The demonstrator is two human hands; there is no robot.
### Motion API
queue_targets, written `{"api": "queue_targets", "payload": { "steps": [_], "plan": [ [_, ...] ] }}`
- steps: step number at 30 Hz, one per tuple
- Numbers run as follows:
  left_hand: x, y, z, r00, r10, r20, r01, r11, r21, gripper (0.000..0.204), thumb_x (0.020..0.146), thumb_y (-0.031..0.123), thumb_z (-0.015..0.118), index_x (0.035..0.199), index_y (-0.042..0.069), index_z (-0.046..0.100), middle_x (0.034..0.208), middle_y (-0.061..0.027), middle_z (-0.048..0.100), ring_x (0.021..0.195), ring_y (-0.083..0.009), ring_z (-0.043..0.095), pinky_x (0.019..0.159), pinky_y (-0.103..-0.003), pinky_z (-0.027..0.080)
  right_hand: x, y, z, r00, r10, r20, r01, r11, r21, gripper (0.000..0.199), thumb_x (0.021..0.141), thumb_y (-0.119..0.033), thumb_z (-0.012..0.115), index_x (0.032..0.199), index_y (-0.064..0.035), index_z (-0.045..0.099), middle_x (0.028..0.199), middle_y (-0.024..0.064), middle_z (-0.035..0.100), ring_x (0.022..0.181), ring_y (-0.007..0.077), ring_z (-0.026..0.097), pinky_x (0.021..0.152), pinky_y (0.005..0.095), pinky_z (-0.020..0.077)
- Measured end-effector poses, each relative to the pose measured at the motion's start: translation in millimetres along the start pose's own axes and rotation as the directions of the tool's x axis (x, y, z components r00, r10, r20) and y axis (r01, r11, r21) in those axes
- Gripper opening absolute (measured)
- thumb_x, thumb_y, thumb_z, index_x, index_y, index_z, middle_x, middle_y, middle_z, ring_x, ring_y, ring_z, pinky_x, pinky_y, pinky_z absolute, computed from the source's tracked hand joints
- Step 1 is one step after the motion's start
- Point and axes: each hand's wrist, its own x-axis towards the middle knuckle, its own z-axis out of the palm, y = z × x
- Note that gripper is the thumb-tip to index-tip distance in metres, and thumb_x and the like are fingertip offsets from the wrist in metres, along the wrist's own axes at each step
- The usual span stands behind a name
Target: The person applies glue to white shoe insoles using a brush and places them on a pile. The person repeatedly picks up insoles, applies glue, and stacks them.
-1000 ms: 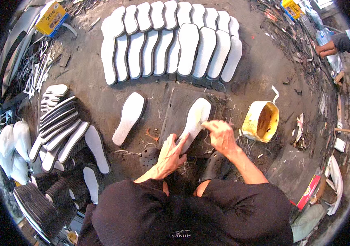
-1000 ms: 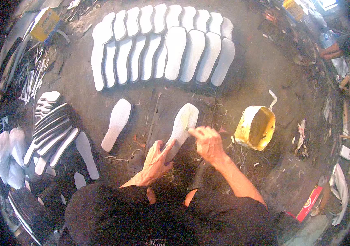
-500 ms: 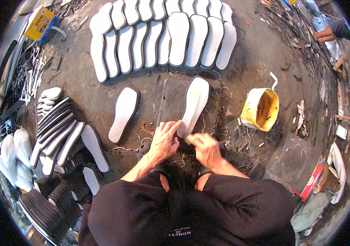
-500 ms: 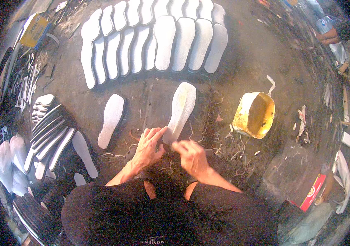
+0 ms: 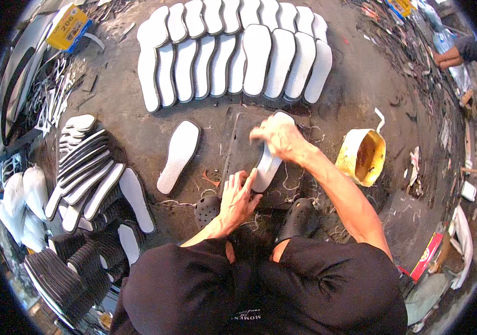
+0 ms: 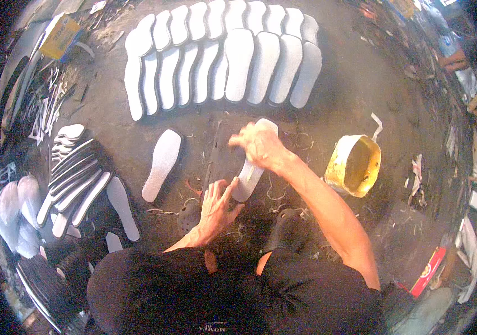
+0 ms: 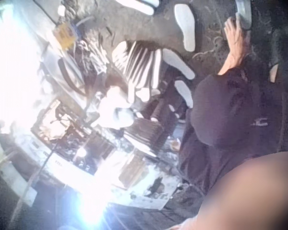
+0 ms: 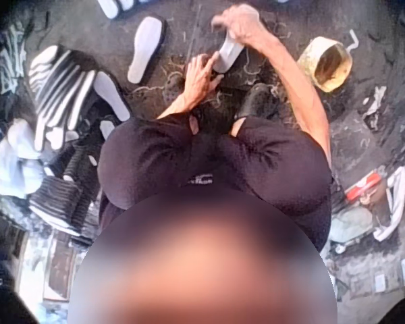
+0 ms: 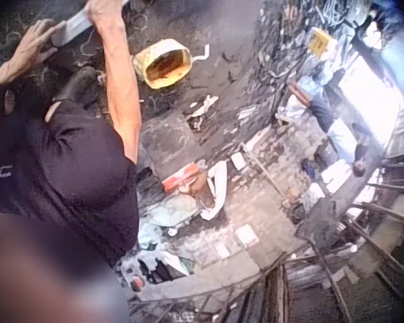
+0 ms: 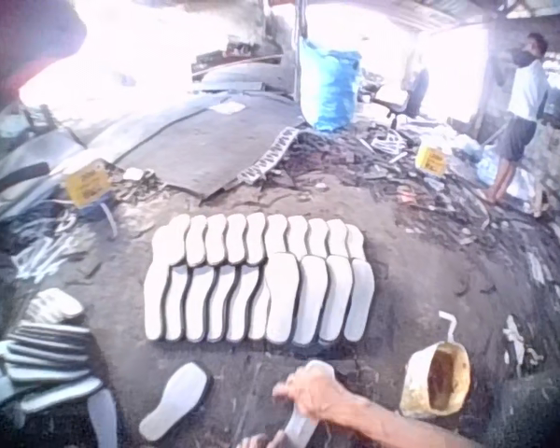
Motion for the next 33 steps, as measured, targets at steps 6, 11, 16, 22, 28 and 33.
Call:
{"api": "queue_targets", "payload": {
  "steps": [6,11,16,22,28,33],
  "plan": [
    [0,2,-1,0.998,-0.039,0.04,0.038,0.999,0.023,0.093,0.086,0.026,0.092,0.166,0.007,0.048,0.137,-0.0173,0.055,0.123,-0.0379,0.055,0.106,-0.049,0.048,-18,22,-18,0.872,0.343,-0.349,-0.335,0.938,0.085,0.036,0.095,-0.009,0.06,0.124,-0.0162,0.08,0.097,0.0116,0.076,0.094,0.0338,0.071,0.09,0.0487,0.0521],
    [6,-11,-17,0.999,0.037,0.008,-0.036,0.987,-0.156,0.08,0.086,0.01,0.085,0.16,0.006,0.055,0.128,-0.0165,0.066,0.12,-0.0385,0.06,0.106,-0.049,0.051,-58,-31,32,0.882,0.248,-0.4,-0.268,0.964,0.008,0.04,0.092,-0.005,0.062,0.124,-0.018,0.083,0.106,0.0078,0.08,0.093,0.0276,0.071,0.089,0.0461,0.0495],
    [7,-28,-42,0.918,-0.377,-0.123,0.268,0.819,-0.508,0.054,0.093,-0.007,0.064,0.144,0.01,0.066,0.116,-0.0103,0.077,0.1,-0.0227,0.072,0.094,-0.039,0.059,-87,-153,54,0.955,0.182,-0.233,-0.166,0.983,0.083,0.038,0.091,-0.014,0.071,0.128,-0.017,0.076,0.104,0.0041,0.076,0.092,0.0251,0.073,0.088,0.0458,0.0494],
    [15,-13,-25,0.943,-0.301,-0.145,0.201,0.858,-0.473,0.061,0.089,0.008,0.079,0.147,0.005,0.062,0.118,-0.016,0.07,0.104,-0.0285,0.067,0.099,-0.043,0.058,-115,-129,-6,0.7,0.686,-0.198,-0.379,0.592,0.711,0.03,0.103,-0.013,0.071,0.132,-0.011,0.076,0.117,0.0088,0.08,0.109,0.0287,0.074,0.098,0.0443,0.0545],
    [16,13,10,0.994,-0.089,-0.067,0.077,0.984,-0.163,0.124,0.076,0.017,0.097,0.177,0.009,0.026,0.144,-0.0245,0.055,0.131,-0.0428,0.056,0.116,-0.052,0.049,-208,-28,-65,0.142,0.797,-0.587,-0.74,0.479,0.472,0.04,0.118,-0.026,0.055,0.151,-0.0065,0.067,0.141,0.0194,0.076,0.128,0.0412,0.071,0.109,0.0487,0.0526],
    [14,1,9,0.978,-0.074,-0.193,0.023,0.967,-0.253,0.126,0.074,0.013,0.097,0.177,0.006,0.024,0.14,-0.0247,0.058,0.13,-0.0422,0.057,0.115,-0.052,0.048,-254,-71,-49,0.447,0.866,-0.223,-0.881,0.384,-0.276,0.039,0.109,-0.019,0.068,0.147,-0.0117,0.07,0.13,0.0148,0.078,0.111,0.0311,0.07,0.103,0.0503,0.0481]
  ]
}}
